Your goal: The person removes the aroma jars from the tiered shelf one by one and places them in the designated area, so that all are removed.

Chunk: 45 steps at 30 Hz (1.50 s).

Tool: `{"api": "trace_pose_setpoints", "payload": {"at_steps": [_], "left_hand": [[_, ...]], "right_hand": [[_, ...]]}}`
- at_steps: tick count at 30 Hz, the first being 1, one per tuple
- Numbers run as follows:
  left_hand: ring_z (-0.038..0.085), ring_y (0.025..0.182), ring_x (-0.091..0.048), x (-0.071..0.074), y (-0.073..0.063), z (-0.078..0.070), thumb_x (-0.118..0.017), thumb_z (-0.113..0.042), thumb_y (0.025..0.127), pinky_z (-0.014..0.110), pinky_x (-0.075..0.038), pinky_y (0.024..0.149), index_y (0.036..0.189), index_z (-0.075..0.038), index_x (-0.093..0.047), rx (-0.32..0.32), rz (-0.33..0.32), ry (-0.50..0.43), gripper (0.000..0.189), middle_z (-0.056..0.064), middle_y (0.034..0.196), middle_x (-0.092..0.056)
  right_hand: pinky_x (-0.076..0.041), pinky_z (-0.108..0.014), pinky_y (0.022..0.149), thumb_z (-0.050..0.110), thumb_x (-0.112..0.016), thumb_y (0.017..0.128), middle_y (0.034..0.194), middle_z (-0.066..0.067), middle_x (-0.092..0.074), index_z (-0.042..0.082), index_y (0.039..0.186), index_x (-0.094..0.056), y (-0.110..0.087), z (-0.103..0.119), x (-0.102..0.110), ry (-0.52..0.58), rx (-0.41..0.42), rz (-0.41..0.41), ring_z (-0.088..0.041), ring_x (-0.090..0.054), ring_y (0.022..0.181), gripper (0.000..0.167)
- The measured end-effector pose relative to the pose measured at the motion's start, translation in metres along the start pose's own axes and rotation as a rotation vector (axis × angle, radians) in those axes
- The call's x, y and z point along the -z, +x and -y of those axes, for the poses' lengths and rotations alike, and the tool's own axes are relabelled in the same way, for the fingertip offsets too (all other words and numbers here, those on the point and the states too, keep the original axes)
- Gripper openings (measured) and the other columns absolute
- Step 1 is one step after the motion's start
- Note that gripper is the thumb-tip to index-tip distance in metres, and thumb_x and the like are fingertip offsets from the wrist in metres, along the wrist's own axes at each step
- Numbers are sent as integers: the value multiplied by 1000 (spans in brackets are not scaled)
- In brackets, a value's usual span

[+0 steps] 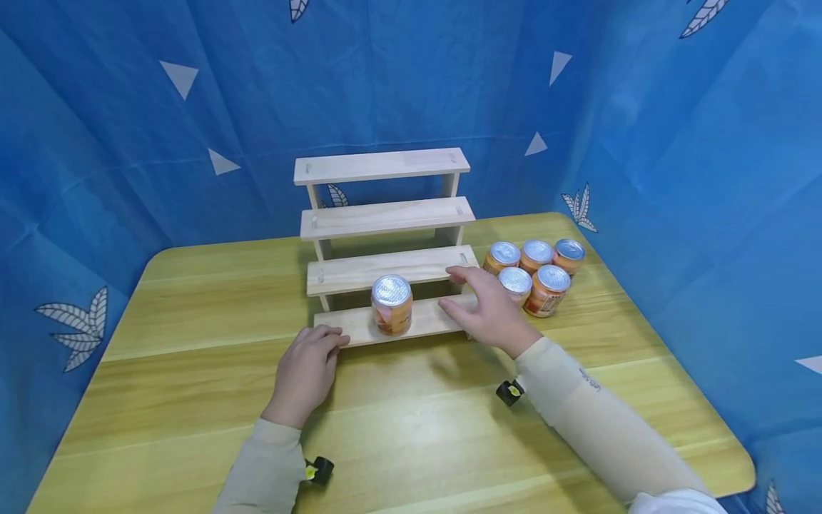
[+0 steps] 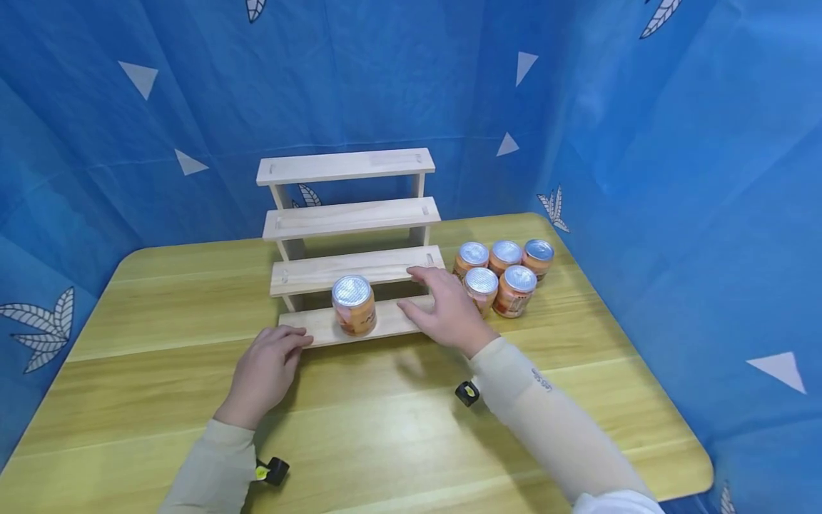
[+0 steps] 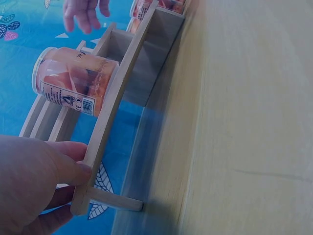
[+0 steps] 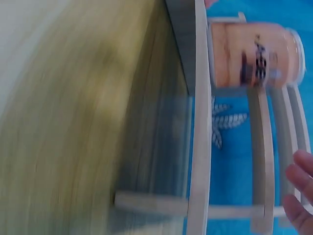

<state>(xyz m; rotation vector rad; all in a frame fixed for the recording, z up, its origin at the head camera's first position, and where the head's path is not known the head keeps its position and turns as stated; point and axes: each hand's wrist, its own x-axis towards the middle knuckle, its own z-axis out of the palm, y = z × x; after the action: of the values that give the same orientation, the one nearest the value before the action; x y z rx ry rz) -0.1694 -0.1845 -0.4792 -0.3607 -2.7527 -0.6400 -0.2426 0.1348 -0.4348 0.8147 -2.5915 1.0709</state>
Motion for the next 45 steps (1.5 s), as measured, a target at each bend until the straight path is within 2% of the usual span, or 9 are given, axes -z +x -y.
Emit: {"api": "trace_pose_setpoints", "payload": {"at_steps": [6,10,16,22,26,30,35,45], "left_hand": [[25,104,-62,1,1,0,-74,2,88,41,-55,89,106,-11,-78,2,1,1,22,5,115,-71],[25,105,-62,1,0,0,-74,2,88,41,-55,89,106,-11,-78,-1,4,2,23,5,116,-71],[26,105,-62,1,0,0,-73,2,88,41,-55,90,105,-11,-78,-5,2,4,22,5,115,-71],[26,104,-62,2,0,-1,-73,2,88,42,-55,89,105,-10,-78,-6,6,5,22,5,114,-71],[26,104,-62,2,0,-1,-73,2,89,42,-55,89,105,-10,-78,-7,9,3,22,6,115,-71],[26,105,-62,2,0,-1,-72,3,89,42,-55,89,105,-10,-78,-6,8,-1,22,5,115,-71],[26,105,-62,1,1,-2,-72,3,89,42,-55,89,105,-10,-78,-2,5,-1,22,5,114,-71],[26,106,-61,2,1,-2,-73,3,88,42,-55,90,106,-10,-78,12,16,5,23,5,116,-71]], "right_hand": [[-47,-48,105,39,-71,93,134,-11,-60,9,147,-47,8,14,-18,34,26,116,-25,-56,124,66],[-49,-48,103,41,-73,92,136,-9,-58,10,150,-43,12,18,-28,58,37,173,-28,-58,123,73],[-50,-46,102,42,-77,88,137,-4,-57,11,151,-41,20,22,-33,71,69,202,-28,-60,119,79],[-49,-44,104,51,-74,88,141,-5,-54,11,152,-39,24,25,-37,43,62,229,-24,-59,122,83],[-47,-44,107,51,-75,87,148,-8,-50,9,153,-37,27,29,-41,22,42,225,-23,-54,130,87],[-46,-45,108,49,-78,85,148,-9,-50,9,153,-37,30,34,-45,20,12,211,-22,-50,133,89],[-48,-43,106,48,-82,82,140,-7,-54,10,150,-41,34,36,-52,26,-26,178,-21,-54,126,88],[-51,-42,101,47,-84,79,130,-3,-59,13,141,-50,29,31,-50,74,-18,123,-17,-58,119,78]]}}
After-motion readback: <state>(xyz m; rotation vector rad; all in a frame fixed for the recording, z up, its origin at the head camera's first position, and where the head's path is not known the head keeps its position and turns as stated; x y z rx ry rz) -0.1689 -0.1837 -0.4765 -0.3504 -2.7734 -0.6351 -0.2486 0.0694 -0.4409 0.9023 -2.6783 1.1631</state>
